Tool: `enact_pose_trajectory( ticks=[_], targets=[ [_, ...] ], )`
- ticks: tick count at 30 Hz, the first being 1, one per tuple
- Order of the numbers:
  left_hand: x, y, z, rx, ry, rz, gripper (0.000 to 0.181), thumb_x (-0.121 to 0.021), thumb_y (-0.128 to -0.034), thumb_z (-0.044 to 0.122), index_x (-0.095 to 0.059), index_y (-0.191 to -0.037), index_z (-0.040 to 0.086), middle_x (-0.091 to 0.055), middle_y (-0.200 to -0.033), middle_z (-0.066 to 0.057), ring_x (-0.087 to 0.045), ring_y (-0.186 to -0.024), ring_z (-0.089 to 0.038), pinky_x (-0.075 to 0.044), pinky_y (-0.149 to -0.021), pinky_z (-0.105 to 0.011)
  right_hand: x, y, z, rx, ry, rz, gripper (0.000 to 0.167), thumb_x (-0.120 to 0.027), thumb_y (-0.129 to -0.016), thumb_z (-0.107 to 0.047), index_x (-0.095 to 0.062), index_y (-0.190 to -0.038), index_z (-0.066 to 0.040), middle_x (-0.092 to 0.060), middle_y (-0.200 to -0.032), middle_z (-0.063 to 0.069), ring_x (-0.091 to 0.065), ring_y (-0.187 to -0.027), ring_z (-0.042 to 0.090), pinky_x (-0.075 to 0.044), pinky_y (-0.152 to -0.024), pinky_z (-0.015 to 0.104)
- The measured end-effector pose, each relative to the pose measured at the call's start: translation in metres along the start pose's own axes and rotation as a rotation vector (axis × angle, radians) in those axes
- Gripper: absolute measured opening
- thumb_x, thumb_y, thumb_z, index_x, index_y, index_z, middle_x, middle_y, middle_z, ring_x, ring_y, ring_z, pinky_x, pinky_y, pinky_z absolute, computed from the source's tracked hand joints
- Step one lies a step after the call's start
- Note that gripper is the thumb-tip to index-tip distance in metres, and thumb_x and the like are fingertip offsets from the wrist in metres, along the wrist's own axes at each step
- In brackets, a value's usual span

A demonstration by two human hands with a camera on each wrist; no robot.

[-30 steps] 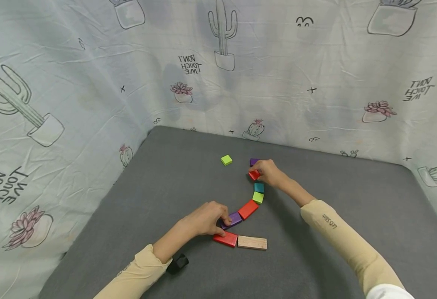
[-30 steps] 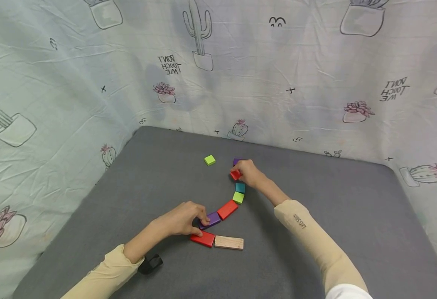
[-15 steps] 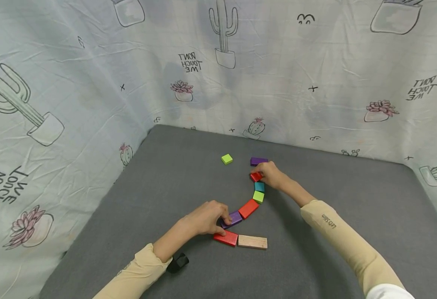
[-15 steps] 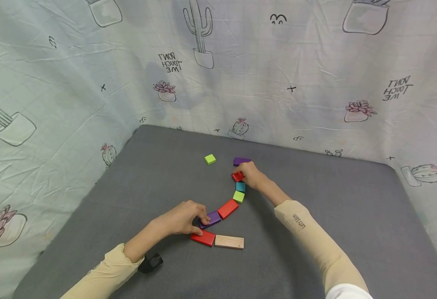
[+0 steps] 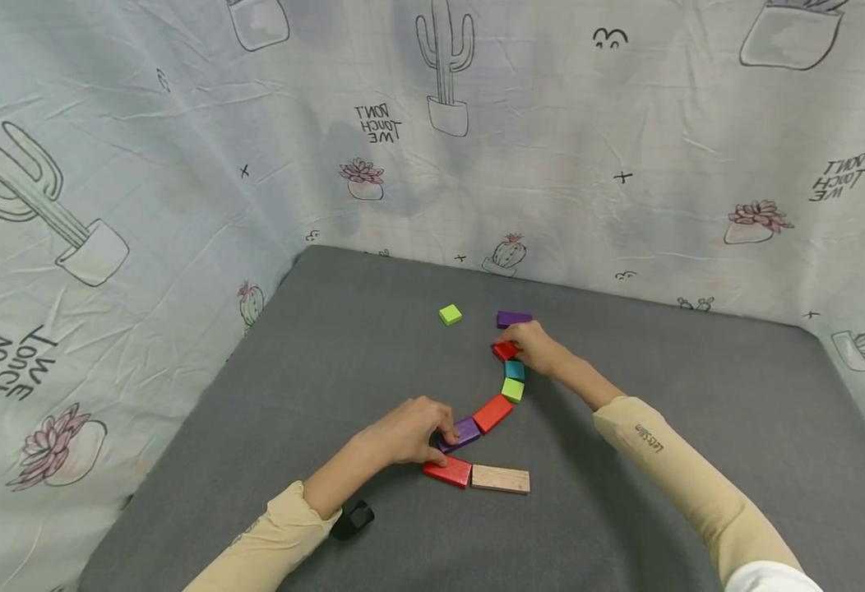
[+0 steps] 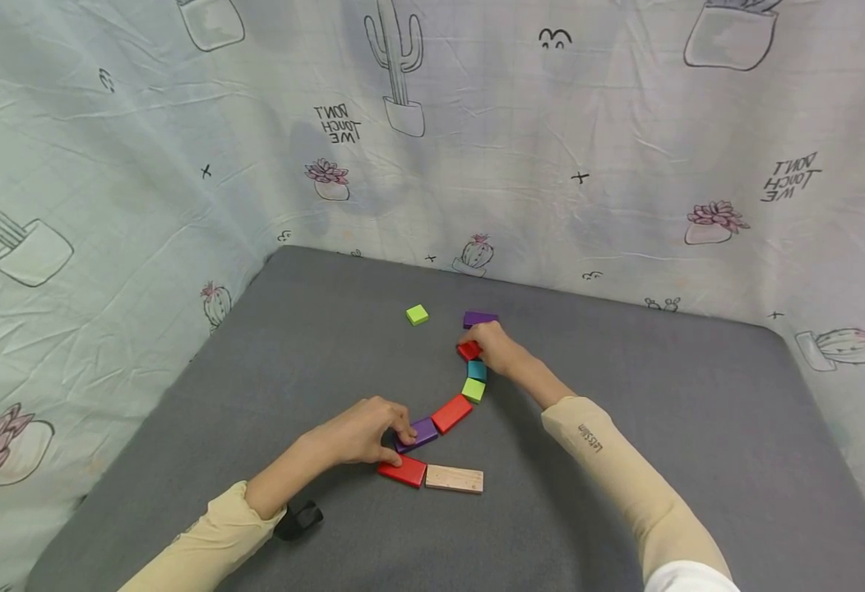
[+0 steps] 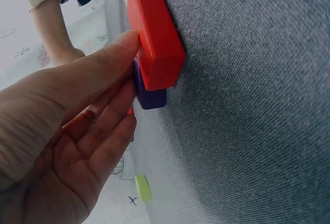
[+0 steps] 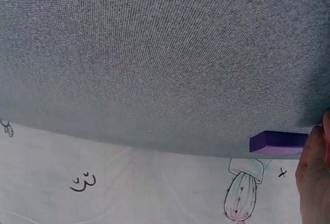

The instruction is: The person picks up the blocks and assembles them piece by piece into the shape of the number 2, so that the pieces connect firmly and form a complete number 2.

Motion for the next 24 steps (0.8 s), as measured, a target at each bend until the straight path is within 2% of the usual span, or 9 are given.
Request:
enact_pose_trajectory(
  ticks=[9, 20, 24],
  targets=[
    [-0.0016, -0.0009, -0.0011, 0.016, -0.012, -0.012, 0.025, -0.086, -0.0710, 0.020, -0.078, -0.094, 0.014, -0.066, -0.091, 0.009, -0.062, -0.089, -0.006, -0.050, -0.082, -0.026, -0.0013, -0.0049, -0.0026, 0.025, 0.002, -0.040, 0.037, -0.059, -0.073, 0.028, -0.070, -0.103, 0.009, -0.068, -0.104, 0.023, -0.063, -0.102, 0.036, -0.052, -0.082, 0.045],
    [-0.0003, 0.0013, -0.0030, 0.008, -0.008, -0.019, 0.027, -0.086, -0.0712, 0.022, -0.078, -0.096, 0.014, -0.066, -0.091, 0.009, -0.061, -0.089, -0.006, -0.050, -0.082, -0.026, -0.0035, -0.0060, -0.0026, -0.008, 0.011, -0.085, 0.040, -0.055, -0.073, 0.029, -0.069, -0.105, 0.009, -0.067, -0.108, 0.024, -0.061, -0.105, 0.037, -0.050, -0.086, 0.046],
    [0.0005, 0.0028, -0.0031, -0.013, -0.004, -0.007, 0.026, -0.086, -0.0713, 0.022, -0.078, -0.095, 0.014, -0.066, -0.091, 0.009, -0.061, -0.089, -0.005, -0.050, -0.081, -0.025, 0.0012, -0.0050, -0.0039, -0.002, 0.008, -0.058, 0.046, -0.050, -0.072, 0.031, -0.067, -0.108, 0.009, -0.066, -0.109, 0.023, -0.061, -0.105, 0.036, -0.051, -0.085, 0.046]
  ],
)
Point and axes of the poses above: each hand's wrist, its own y-axis away from the middle knuckle, its own x-axis out of the back of the hand, z = x × y, the point moved 1 cm from there along -y, towards the middle knuckle
